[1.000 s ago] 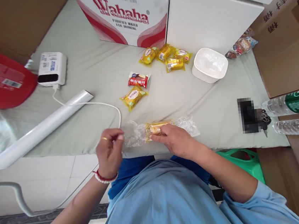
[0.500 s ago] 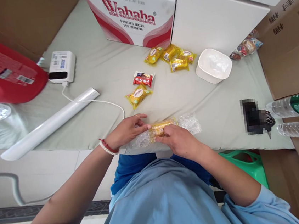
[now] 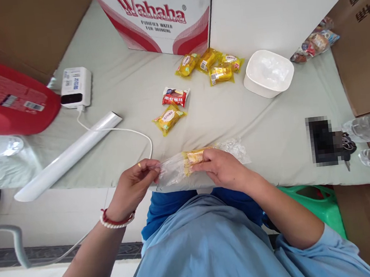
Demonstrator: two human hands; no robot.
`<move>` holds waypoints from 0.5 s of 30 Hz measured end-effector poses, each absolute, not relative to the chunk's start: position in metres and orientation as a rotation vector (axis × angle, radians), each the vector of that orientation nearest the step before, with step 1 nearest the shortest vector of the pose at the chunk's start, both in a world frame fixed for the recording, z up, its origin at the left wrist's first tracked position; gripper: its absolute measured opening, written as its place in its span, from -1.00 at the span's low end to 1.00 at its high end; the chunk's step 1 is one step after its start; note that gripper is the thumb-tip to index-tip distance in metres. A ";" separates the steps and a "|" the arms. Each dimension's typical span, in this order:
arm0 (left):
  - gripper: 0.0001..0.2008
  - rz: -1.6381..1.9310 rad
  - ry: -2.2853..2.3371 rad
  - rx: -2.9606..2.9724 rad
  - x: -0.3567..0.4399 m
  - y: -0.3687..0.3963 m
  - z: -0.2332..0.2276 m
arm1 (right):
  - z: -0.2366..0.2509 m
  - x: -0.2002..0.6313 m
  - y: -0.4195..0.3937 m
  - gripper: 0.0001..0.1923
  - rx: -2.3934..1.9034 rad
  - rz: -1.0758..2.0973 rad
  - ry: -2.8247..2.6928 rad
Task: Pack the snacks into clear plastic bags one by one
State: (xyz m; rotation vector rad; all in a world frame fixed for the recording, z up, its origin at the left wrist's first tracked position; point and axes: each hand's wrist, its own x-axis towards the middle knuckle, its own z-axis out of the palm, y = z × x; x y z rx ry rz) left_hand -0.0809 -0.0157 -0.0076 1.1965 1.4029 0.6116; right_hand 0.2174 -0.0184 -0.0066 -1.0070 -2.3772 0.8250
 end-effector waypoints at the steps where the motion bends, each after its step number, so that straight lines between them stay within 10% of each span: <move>1: -0.75 0.643 1.397 1.156 -0.086 -0.019 -0.009 | -0.007 0.218 -0.018 -0.57 -1.008 0.846 -2.367; 7: -0.82 1.011 1.344 0.996 -0.100 -0.026 -0.018 | -0.010 0.222 -0.016 -0.56 -0.991 0.898 -2.335; 15: -0.37 0.794 1.578 1.045 -0.063 0.009 -0.005 | -0.007 0.217 -0.016 -0.59 -0.991 0.849 -2.386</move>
